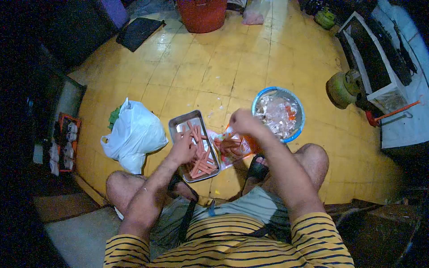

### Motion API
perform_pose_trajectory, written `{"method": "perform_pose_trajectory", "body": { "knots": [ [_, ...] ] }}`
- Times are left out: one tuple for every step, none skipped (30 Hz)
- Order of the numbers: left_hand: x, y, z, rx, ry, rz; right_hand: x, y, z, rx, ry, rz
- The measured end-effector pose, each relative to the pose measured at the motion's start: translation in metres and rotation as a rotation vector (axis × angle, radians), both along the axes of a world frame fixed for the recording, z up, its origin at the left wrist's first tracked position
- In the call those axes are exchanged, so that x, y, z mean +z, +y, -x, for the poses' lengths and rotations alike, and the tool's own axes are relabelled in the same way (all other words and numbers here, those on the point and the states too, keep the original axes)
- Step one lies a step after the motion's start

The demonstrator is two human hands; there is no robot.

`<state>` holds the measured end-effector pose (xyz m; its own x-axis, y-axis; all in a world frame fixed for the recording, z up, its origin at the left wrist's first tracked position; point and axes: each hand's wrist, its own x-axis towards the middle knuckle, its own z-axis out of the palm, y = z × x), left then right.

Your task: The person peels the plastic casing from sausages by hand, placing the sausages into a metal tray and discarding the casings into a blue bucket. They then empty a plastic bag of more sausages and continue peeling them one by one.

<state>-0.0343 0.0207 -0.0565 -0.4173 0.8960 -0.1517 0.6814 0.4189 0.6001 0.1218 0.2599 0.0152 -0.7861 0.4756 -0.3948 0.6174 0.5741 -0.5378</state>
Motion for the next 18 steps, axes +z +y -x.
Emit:
{"method": "perform_pose_trajectory", "body": {
  "knots": [
    [0.005, 0.005, -0.001, -0.023, 0.068, -0.058, -0.041, -0.01, 0.011, 0.306, -0.154, -0.055],
    [0.038, 0.013, -0.003, -0.051, 0.036, 0.014, -0.07, -0.023, 0.015, 0.359, -0.344, -0.05],
    [0.054, 0.018, -0.004, -0.048, 0.036, 0.024, -0.136, -0.022, 0.006, 0.464, -0.275, -0.082],
    [0.066, 0.019, -0.005, -0.013, -0.011, -0.069, -0.153, -0.028, 0.003, 0.421, -0.311, -0.082],
    [0.078, 0.019, -0.006, 0.028, -0.053, -0.168, -0.164, -0.033, 0.002, 0.383, -0.344, -0.088],
    [0.096, 0.019, -0.008, 0.026, -0.003, -0.242, -0.175, -0.039, -0.008, 0.403, -0.339, -0.092],
    [0.105, 0.017, -0.006, 0.05, 0.009, -0.243, -0.186, -0.045, -0.021, 0.357, -0.186, -0.081],
    [0.111, 0.014, -0.003, 0.084, 0.058, -0.25, -0.197, -0.047, -0.02, 0.312, -0.03, -0.063],
    [0.119, 0.009, -0.001, 0.11, 0.1, -0.244, -0.208, -0.051, -0.012, 0.331, -0.022, -0.05],
    [0.133, 0.006, -0.001, 0.137, 0.089, -0.196, -0.22, -0.061, -0.013, 0.378, -0.261, -0.141],
    [0.136, 0.001, 0.0, 0.144, 0.079, -0.182, -0.231, -0.068, -0.018, 0.424, -0.505, -0.241],
    [0.139, -0.003, 0.003, 0.162, 0.077, -0.169, -0.24, -0.083, -0.02, -0.482, -0.415, -0.017],
    [0.141, -0.004, 0.005, 0.18, 0.078, -0.16, -0.24, -0.082, -0.028, -0.474, -0.415, -0.024],
    [0.143, -0.005, 0.007, 0.176, 0.08, -0.159, -0.24, -0.079, -0.035, -0.344, -0.338, -0.055],
    [0.144, -0.005, 0.008, 0.184, 0.088, -0.156, -0.235, -0.079, -0.038, -0.215, -0.257, -0.078],
    [0.144, -0.005, 0.008, 0.19, 0.117, -0.161, -0.232, -0.082, -0.038, -0.09, -0.177, -0.098],
    [0.144, -0.006, 0.007, 0.192, 0.142, -0.166, -0.231, -0.081, -0.031, -0.088, -0.173, -0.093],
    [0.144, -0.008, 0.007, 0.19, 0.144, -0.166, -0.226, -0.076, -0.02, 0.109, -0.375, -0.146]
  ]
}}
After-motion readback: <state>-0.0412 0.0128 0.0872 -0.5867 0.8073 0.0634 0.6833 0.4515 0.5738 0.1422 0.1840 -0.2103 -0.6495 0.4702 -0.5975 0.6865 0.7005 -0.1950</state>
